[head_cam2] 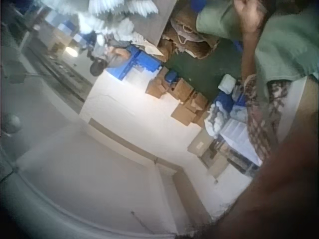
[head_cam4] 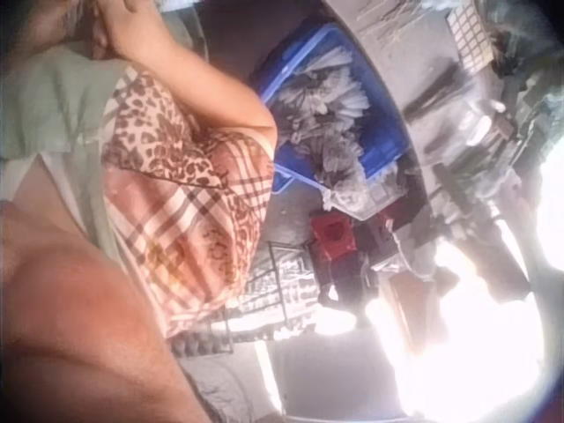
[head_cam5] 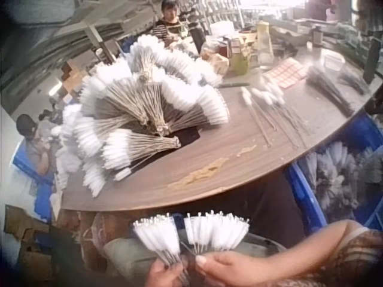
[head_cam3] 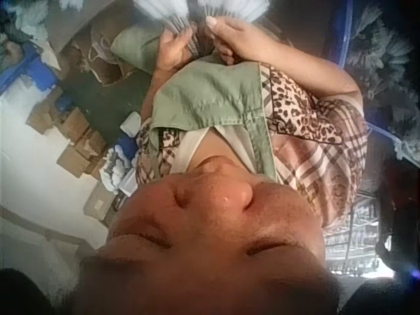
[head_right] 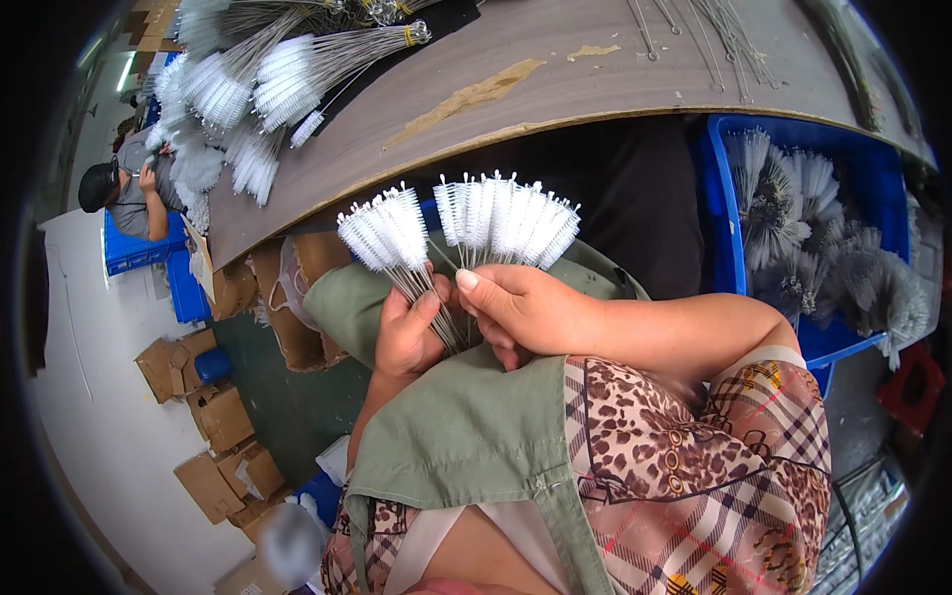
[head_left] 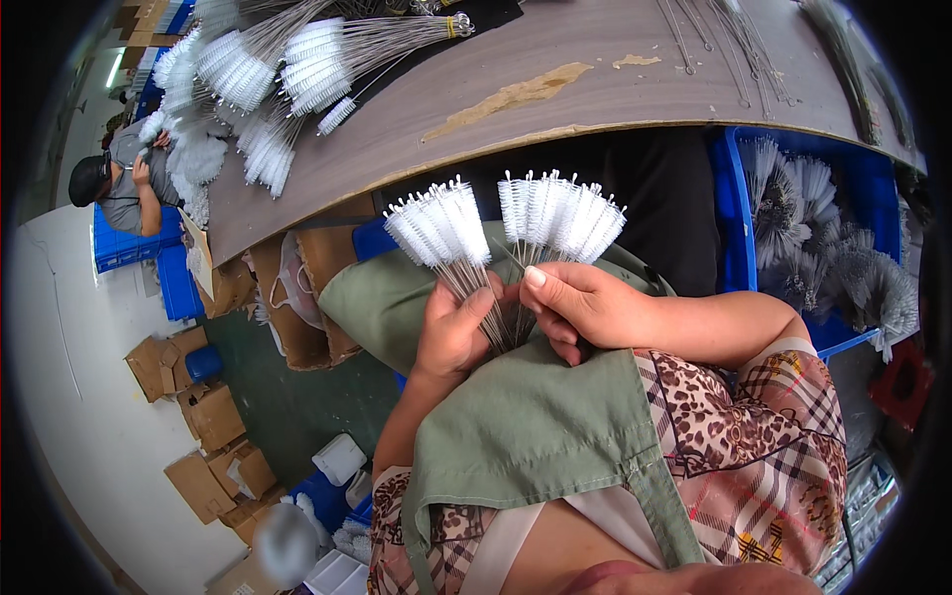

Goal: The person trims the bristle ends of wire cleaning brushes using snips and places the brush bundle onto the table.

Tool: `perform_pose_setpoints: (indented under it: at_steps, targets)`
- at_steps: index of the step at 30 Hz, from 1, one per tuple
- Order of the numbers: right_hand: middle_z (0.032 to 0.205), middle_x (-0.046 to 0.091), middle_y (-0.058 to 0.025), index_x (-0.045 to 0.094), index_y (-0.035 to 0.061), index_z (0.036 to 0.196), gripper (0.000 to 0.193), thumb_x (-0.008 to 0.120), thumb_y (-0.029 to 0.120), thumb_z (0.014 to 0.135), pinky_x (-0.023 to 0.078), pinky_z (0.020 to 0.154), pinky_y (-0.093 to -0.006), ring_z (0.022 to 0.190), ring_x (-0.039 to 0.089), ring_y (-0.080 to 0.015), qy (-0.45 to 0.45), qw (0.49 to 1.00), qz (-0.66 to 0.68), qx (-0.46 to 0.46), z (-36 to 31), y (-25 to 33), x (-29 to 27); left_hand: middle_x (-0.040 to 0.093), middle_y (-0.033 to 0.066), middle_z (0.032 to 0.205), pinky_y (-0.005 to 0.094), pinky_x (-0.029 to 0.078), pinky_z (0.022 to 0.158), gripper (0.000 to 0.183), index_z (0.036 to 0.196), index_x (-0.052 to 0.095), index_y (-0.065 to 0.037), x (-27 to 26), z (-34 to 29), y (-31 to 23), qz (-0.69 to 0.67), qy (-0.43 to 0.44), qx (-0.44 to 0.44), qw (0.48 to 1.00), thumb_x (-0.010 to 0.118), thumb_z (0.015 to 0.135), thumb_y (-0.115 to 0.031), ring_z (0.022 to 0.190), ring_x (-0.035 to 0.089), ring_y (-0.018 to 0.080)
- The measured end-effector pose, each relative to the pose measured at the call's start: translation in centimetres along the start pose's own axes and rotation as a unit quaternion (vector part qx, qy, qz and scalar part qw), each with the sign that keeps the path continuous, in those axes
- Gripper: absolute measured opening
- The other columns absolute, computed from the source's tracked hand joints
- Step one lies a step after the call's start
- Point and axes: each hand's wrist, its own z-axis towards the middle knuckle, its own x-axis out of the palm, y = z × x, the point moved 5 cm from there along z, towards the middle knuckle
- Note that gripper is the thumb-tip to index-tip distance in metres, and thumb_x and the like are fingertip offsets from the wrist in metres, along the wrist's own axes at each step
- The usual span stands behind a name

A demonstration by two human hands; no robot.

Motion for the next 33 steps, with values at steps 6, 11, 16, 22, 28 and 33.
perform_pose_setpoints:
  at_steps: [6, 11, 16, 22, 28, 33]
  targets:
    - [0.062, 0.046, -0.0005, 0.047, 0.0051, 0.091, 0.040, 0.033, 0.041, 0.103, 0.046, 0.052, -0.0235, 0.053, 0.053, -0.0106, 0.049, 0.995, 0.010, -0.084, -0.6, 2.3, -0.1, 0.058, 0.0054, 0.097, 0.0391, 0.049, 0.093, 0.021, 0.110, 0.050, -0.002, 1.1, -0.1, -0.6, 0.058, 0.023, 0.017, 0.998, 0.059, 0.091, -0.005, 0.092, 0.059, 0.0165]
    - [0.069, 0.050, -0.0021, 0.047, 0.0036, 0.095, 0.035, 0.036, 0.036, 0.103, 0.045, 0.056, -0.0236, 0.060, 0.055, -0.0104, 0.017, 0.927, -0.184, -0.328, -2.2, 11.6, 0.0, 0.058, 0.0055, 0.095, 0.0393, 0.052, 0.089, 0.022, 0.111, 0.048, -0.002, 1.5, -0.3, -0.5, 0.076, -0.001, 0.007, 0.997, 0.058, 0.091, -0.001, 0.091, 0.061, 0.0177]
    - [0.074, 0.052, -0.0070, 0.049, 0.0015, 0.108, 0.063, 0.064, 0.057, 0.082, 0.043, 0.062, -0.0307, 0.070, 0.052, -0.0162, -0.104, 0.848, -0.375, -0.360, 3.2, 13.9, -2.7, 0.061, 0.0087, 0.095, 0.0416, 0.052, 0.087, 0.024, 0.114, 0.046, -0.002, 2.2, 0.0, 0.0, 0.111, -0.009, -0.018, 0.994, 0.054, 0.092, -0.002, 0.097, 0.064, 0.0262]
    - [0.087, 0.055, -0.0002, 0.055, 0.0053, 0.107, 0.035, 0.074, 0.020, 0.082, 0.043, 0.074, -0.0256, 0.081, 0.052, -0.0108, -0.026, 0.948, -0.284, -0.140, 6.2, 8.7, -6.0, 0.062, 0.0142, 0.100, 0.0418, 0.051, 0.089, 0.018, 0.111, 0.046, -0.002, 2.0, -0.3, 0.1, 0.053, -0.069, -0.039, 0.995, 0.050, 0.094, -0.003, 0.100, 0.064, 0.0301]
    - [0.082, 0.058, 0.0025, 0.059, 0.0060, 0.106, 0.031, 0.074, 0.012, 0.080, 0.043, 0.072, -0.0233, 0.076, 0.053, -0.0069, 0.003, 0.981, -0.143, -0.134, 5.8, 7.4, -6.9, 0.059, 0.0177, 0.108, 0.0435, 0.052, 0.089, 0.018, 0.111, 0.046, -0.002, 1.2, 0.3, 0.7, 0.025, -0.081, -0.048, 0.995, 0.050, 0.094, -0.002, 0.106, 0.061, 0.0306]
    - [0.077, 0.051, 0.0037, 0.056, 0.0071, 0.102, 0.027, 0.074, 0.014, 0.082, 0.038, 0.066, -0.0218, 0.071, 0.046, -0.0062, -0.047, 0.966, -0.229, -0.111, 5.8, 7.6, -6.7, 0.056, 0.0161, 0.113, 0.0450, 0.053, 0.090, 0.019, 0.112, 0.045, -0.002, 1.1, 0.4, 0.7, 0.058, -0.077, -0.040, 0.995, 0.052, 0.093, -0.002, 0.108, 0.060, 0.0298]
